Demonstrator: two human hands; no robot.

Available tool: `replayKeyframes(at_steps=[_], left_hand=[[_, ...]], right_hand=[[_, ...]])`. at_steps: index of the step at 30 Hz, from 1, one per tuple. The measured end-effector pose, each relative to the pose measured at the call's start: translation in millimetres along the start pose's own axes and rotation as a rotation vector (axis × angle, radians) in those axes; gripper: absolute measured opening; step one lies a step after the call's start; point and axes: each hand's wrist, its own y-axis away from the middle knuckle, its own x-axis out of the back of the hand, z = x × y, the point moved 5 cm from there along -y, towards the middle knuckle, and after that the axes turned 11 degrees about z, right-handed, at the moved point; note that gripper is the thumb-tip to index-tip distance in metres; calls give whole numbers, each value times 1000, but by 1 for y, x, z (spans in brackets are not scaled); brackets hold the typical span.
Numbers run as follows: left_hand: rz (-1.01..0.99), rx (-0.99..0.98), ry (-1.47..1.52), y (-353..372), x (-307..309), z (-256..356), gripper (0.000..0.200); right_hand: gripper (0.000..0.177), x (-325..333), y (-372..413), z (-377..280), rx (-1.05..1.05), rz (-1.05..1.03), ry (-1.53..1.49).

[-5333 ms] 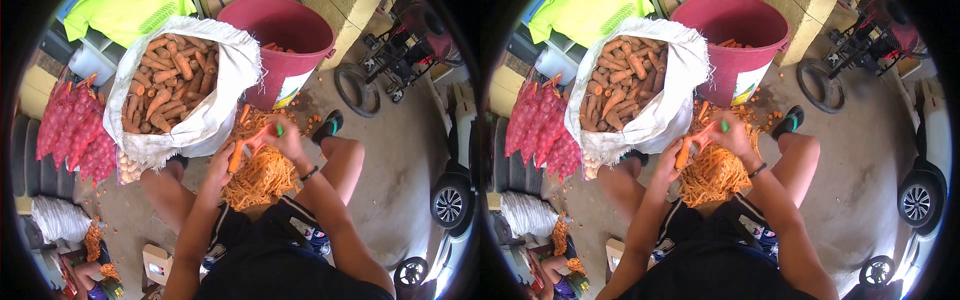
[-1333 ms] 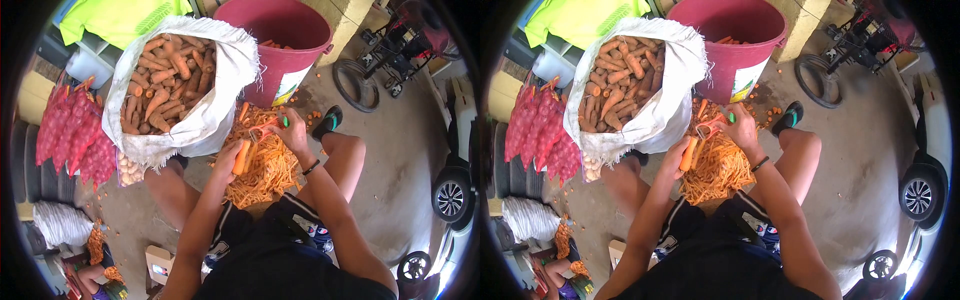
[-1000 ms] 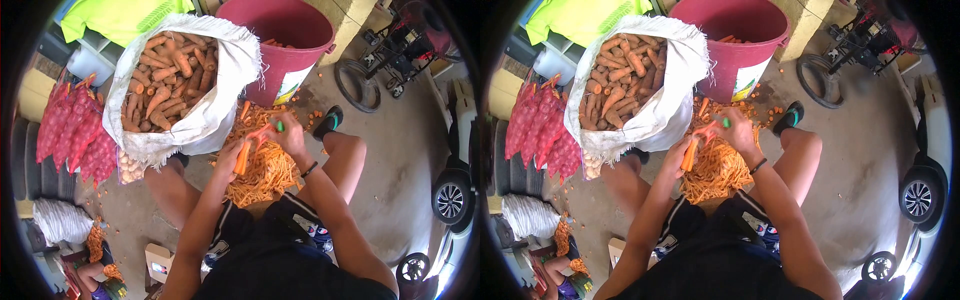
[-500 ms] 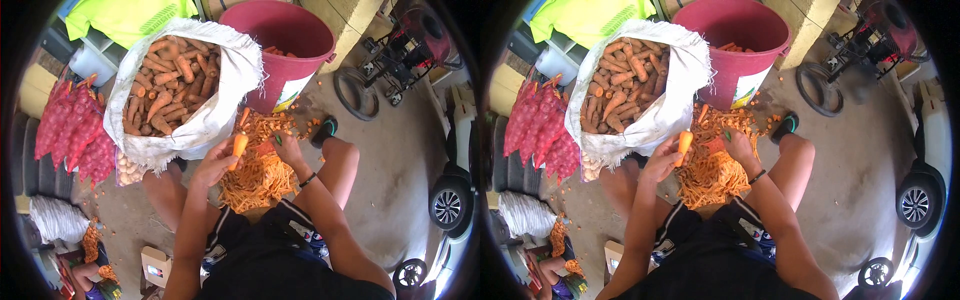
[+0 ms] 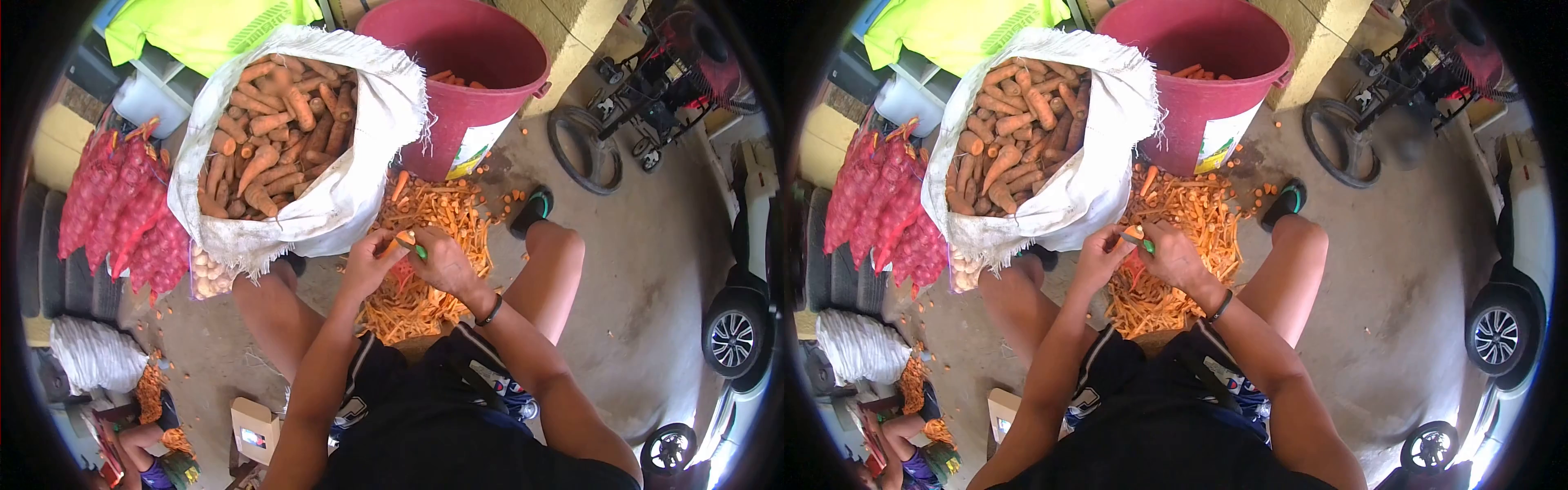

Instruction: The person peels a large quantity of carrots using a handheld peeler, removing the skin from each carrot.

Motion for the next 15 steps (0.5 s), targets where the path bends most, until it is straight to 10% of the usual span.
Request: replayKeyframes(at_steps=[10, 15], left_hand=[[-100, 129, 109, 6, 3, -5, 21], [-147, 181, 178, 7, -1, 12, 23]], right_hand=[[25, -13, 12, 24, -101, -96, 91], [26, -51, 33, 98, 88, -501, 462]])
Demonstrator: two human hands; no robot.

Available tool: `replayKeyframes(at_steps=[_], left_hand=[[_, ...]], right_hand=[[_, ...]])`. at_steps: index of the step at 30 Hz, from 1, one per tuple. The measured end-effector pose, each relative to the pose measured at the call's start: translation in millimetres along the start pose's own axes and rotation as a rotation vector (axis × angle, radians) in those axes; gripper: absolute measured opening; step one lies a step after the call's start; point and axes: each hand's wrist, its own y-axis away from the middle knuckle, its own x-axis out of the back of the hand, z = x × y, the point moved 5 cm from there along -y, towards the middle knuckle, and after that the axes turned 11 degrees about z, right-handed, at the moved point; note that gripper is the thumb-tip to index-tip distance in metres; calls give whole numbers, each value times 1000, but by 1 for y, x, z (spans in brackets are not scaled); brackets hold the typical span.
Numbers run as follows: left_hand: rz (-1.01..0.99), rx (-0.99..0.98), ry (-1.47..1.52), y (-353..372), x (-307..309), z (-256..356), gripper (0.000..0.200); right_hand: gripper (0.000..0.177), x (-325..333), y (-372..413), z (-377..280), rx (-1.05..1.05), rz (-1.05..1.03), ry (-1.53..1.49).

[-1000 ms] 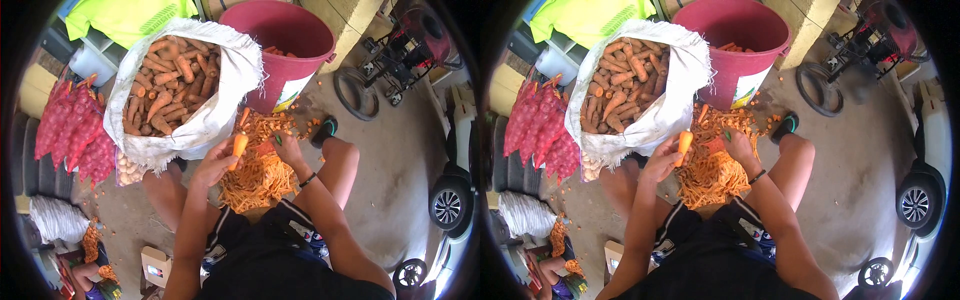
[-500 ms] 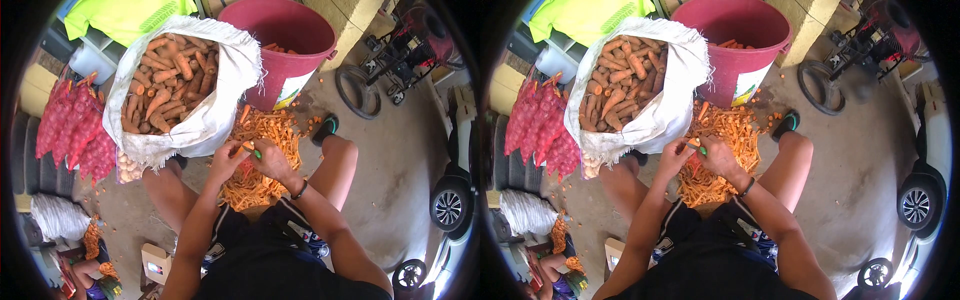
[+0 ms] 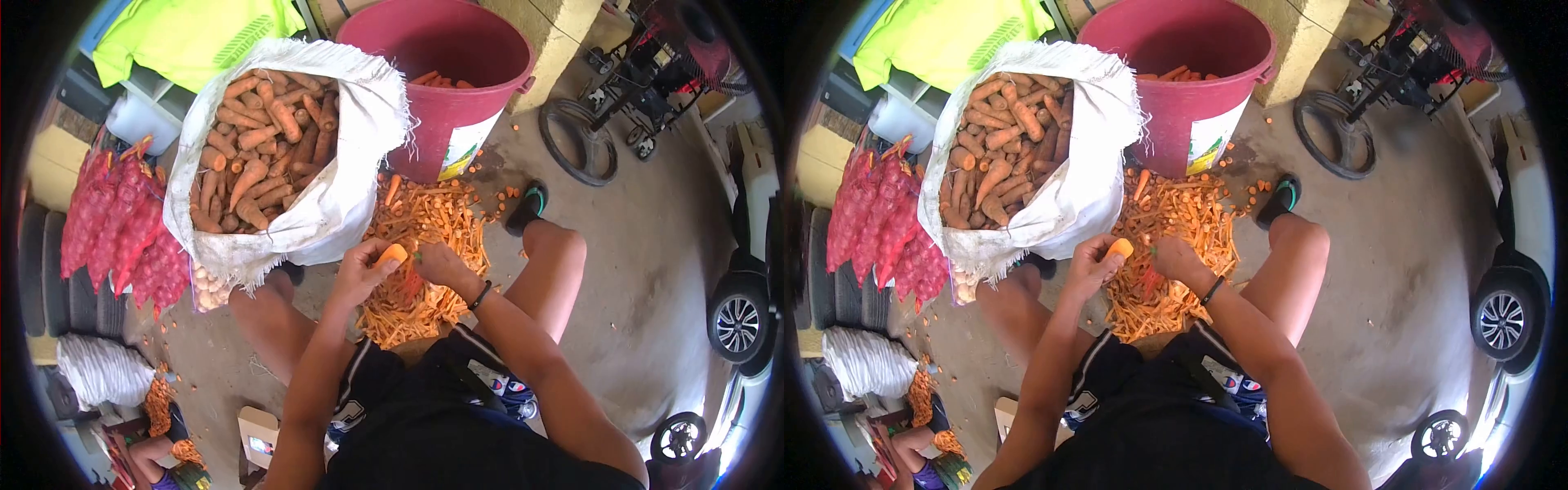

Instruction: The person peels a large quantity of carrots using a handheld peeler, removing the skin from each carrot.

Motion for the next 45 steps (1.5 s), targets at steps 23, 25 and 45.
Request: replayKeyframes(at_steps=[23, 25, 45], left_hand=[[121, -415, -1503, -139, 137, 125, 28], [90, -459, -1561, -135, 134, 125, 28], [152, -169, 316, -62, 69, 126, 42]], right_hand=[[39, -3, 18, -14, -164, -362, -309], [39, -11, 19, -12, -130, -370, -300], [37, -4, -6, -14, -108, -155, -293]])
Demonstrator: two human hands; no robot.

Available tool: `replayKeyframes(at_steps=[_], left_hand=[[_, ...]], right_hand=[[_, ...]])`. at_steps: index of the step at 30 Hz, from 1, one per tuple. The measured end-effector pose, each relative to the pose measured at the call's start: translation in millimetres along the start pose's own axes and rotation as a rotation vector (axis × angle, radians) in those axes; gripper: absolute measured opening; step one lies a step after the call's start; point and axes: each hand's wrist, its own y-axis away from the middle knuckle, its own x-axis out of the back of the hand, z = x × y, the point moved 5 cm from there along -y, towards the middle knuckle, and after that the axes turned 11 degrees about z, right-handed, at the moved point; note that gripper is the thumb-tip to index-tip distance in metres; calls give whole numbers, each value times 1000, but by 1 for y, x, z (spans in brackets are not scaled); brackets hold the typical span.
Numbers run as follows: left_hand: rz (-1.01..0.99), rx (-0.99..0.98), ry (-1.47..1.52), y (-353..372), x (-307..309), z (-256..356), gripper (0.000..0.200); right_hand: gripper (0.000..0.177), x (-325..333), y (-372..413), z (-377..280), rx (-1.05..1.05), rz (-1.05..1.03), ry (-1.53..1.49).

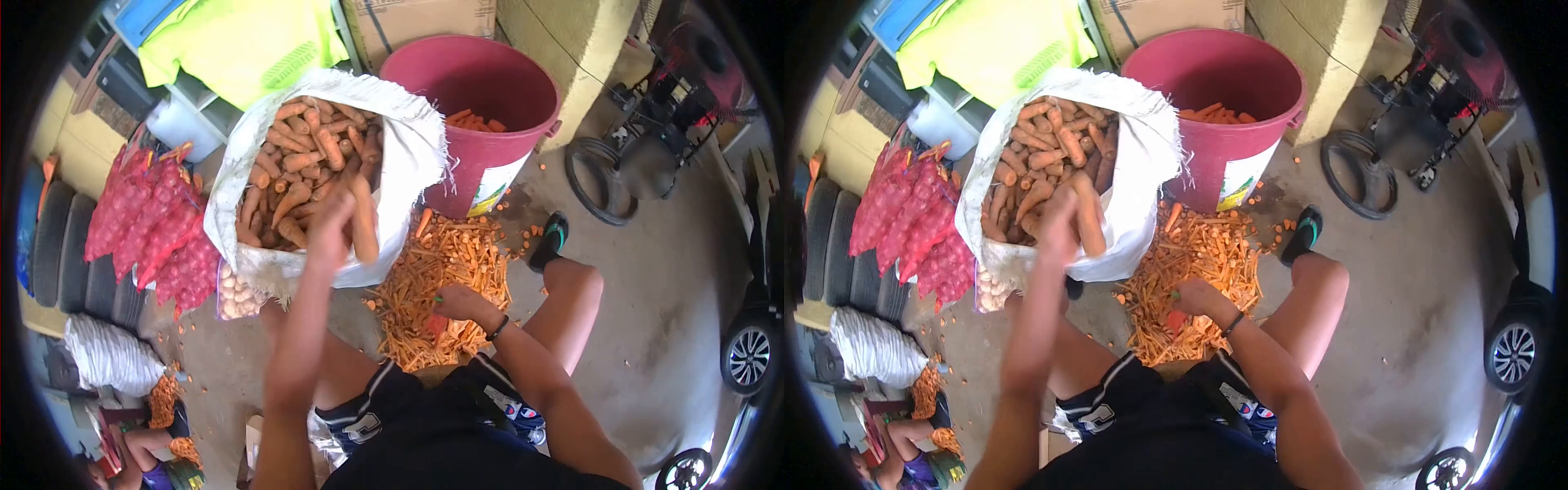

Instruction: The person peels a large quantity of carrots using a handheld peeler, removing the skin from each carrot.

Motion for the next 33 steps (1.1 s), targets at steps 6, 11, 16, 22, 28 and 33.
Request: replayKeyframes(at_steps=[6, 11, 16, 22, 28, 33], left_hand=[[284, 528, 206, 85, 4, -166, 37], [217, 602, 327, 87, 29, -178, 30], [200, 277, -174, 99, 9, -169, 43], [144, 169, -450, 103, -1, -156, 35], [87, 90, -549, 102, -2, -152, 34], [207, 277, -329, 97, 15, -172, 37]], right_hand=[[33, 67, 25, -5, -117, 309, -30], [32, 82, 34, -12, -181, 408, -92], [24, 83, 29, -37, -75, 443, -148], [21, 64, 25, -45, 41, 462, -151], [21, 56, 14, -45, 46, 382, -104], [33, 39, 6, 10, -96, 141, 28]])
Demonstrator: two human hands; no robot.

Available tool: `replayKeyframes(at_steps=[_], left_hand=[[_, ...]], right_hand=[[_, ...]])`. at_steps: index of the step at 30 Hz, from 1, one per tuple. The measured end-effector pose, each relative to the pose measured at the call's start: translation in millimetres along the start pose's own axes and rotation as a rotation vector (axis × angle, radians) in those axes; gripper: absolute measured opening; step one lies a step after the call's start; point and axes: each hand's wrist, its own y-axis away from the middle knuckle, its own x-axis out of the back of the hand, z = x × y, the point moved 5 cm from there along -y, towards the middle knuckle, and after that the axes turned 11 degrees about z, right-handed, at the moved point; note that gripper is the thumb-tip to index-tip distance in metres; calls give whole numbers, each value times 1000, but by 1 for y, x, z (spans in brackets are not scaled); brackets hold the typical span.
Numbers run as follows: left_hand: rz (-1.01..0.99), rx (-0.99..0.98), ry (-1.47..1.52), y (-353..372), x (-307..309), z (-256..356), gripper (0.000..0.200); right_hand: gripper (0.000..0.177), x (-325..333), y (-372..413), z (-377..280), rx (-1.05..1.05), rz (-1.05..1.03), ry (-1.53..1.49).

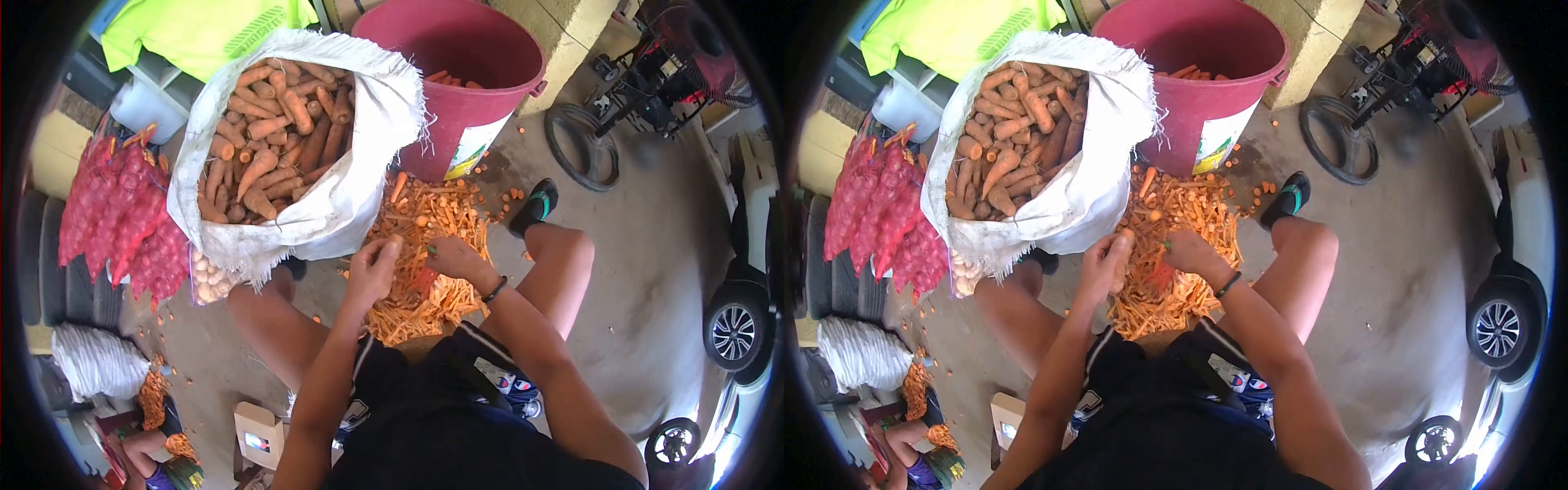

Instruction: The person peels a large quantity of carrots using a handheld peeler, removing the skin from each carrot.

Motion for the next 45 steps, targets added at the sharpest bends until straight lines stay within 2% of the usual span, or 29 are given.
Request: replayKeyframes(at_steps=[1, 2, 4, 8, 9, 12, 15, 19, 22, 23, 26, 29, 32, 33, 36, 37, 40, 41, 44, 45], left_hand=[[60, 66, 63, -1, 5, -6, 38], [21, 155, 179, -1, 8, -12, 39], [-58, 323, 419, -7, 13, -20, 42], [-156, 305, 540, -2, -2, -12, 43], [-167, 342, 554, 5, -6, -9, 43], [-187, 383, 494, 14, -7, -3, 42], [-206, 381, 443, 13, -8, -4, 41], [-220, 342, 314, 19, -4, -5, 45], [-244, 348, 390, 20, -4, 6, 44], [-221, 342, 411, 17, -2, 5, 44], [-138, 356, 486, 11, -1, 2, 44], [-76, 400, 524, 17, -8, 8, 43], [-113, 378, 446, 19, -6, 0, 43], [-144, 368, 413, 18, -3, -6, 43], [-285, 358, 446, 17, 5, -8, 43], [-343, 360, 478, 17, 3, -5, 43], [-157, 303, 508, 9, -3, 7, 42], [-115, 321, 535, 12, -7, 11, 43], [-194, 322, 478, 13, -5, -1, 43], [-113, 316, 433, 17, -7, 4, 43]], right_hand=[[37, 13, 1, -10, 3, -16, -36], [41, 24, 4, -20, 5, -39, -69], [46, 48, 7, -34, 26, 63, -255], [51, 56, 15, -60, 142, 205, -459], [47, 53, 19, -70, 280, 272, -432], [47, 54, 20, -75, 313, 271, -392], [47, 60, 16, -70, 365, 371, -351], [47, 89, -1, -31, 151, 592, -213], [47, 94, 0, -29, 102, 663, -223], [48, 85, 2, -28, -7, 521, -378], [45, 64, 22, -66, 240, 399, -449], [45, 61, 29, -84, 337, 352, -375], [48, 62, 17, -66, 349, 421, -286], [47, 72, 11, -50, 356, 585, -210], [48, 103, -5, -19, 142, 716, -155], [49, 101, -7, -15, -15, 617, -295], [41, 71, 15, -59, 310, 508, -456], [41, 64, 20, -66, 335, 479, -436], [42, 54, 28, -77, 354, 439, -367], [42, 60, 21, -70, 332, 463, -323]])
